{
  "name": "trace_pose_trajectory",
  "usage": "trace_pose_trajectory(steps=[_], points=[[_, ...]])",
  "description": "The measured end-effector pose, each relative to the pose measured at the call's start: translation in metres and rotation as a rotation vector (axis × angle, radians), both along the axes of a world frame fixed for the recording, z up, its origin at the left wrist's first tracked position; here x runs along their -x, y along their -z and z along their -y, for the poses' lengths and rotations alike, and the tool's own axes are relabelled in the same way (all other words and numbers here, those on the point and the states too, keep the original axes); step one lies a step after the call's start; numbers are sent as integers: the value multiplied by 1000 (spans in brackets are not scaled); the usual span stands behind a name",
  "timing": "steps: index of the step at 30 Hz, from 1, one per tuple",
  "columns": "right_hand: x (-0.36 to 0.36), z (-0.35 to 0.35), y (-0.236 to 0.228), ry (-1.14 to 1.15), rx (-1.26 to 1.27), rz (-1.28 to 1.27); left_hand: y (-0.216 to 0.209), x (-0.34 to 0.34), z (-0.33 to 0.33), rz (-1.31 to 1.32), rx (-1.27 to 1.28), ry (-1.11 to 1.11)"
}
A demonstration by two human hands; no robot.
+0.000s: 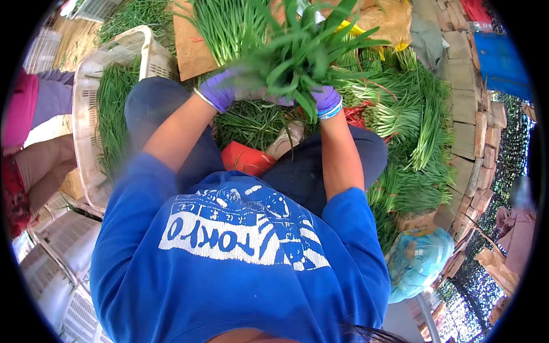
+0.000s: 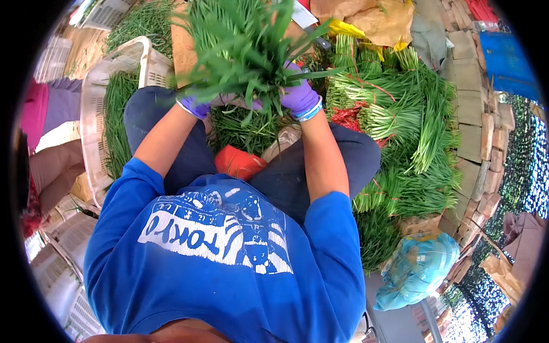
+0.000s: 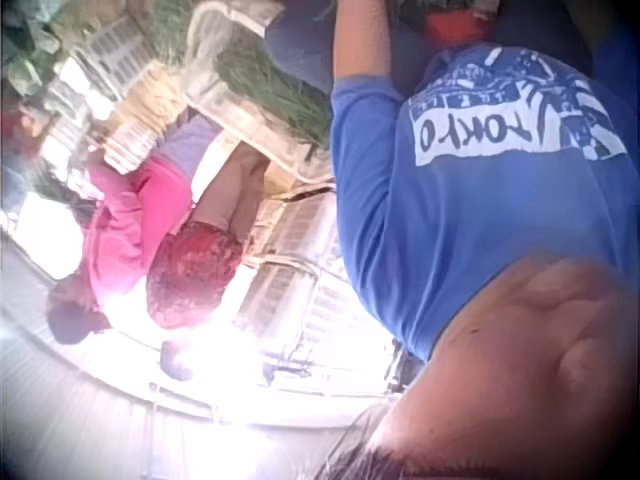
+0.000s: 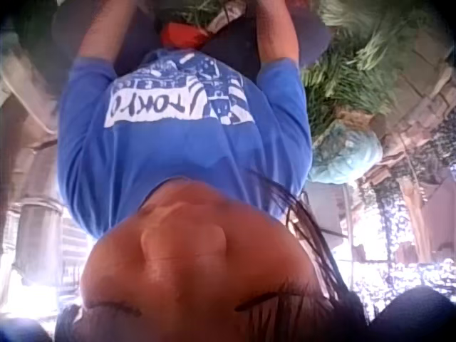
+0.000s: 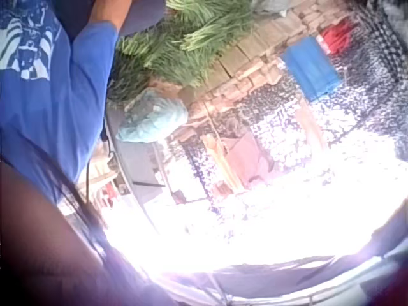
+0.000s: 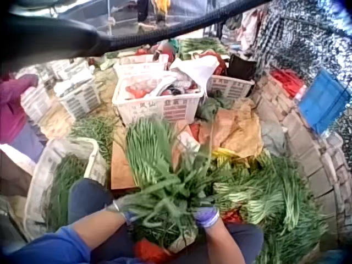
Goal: The person sorts bundles of green onions, cutting the roots with a knife, tying them with red strings, and placing them into plastic crates.
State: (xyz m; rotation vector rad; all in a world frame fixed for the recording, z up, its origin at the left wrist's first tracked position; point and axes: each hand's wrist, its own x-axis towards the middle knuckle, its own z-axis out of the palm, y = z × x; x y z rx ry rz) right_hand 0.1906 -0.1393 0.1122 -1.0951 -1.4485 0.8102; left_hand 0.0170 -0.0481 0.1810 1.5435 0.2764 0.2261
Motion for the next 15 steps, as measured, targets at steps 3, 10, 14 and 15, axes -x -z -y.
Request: trace_pose_trajectory(steps=[3,10,14,15], points=[[-7,6,12,-59,187,-37,27,-14,14,-2,379,-99],[2,16,156,73,405,-34,193,-50,18,-175,1037,-477],[30,11,155,488,61,645,190,-39,2,-54,-29,-167],[38,8,158,414,268,118,180,-39,4,-8,-287,-98]])
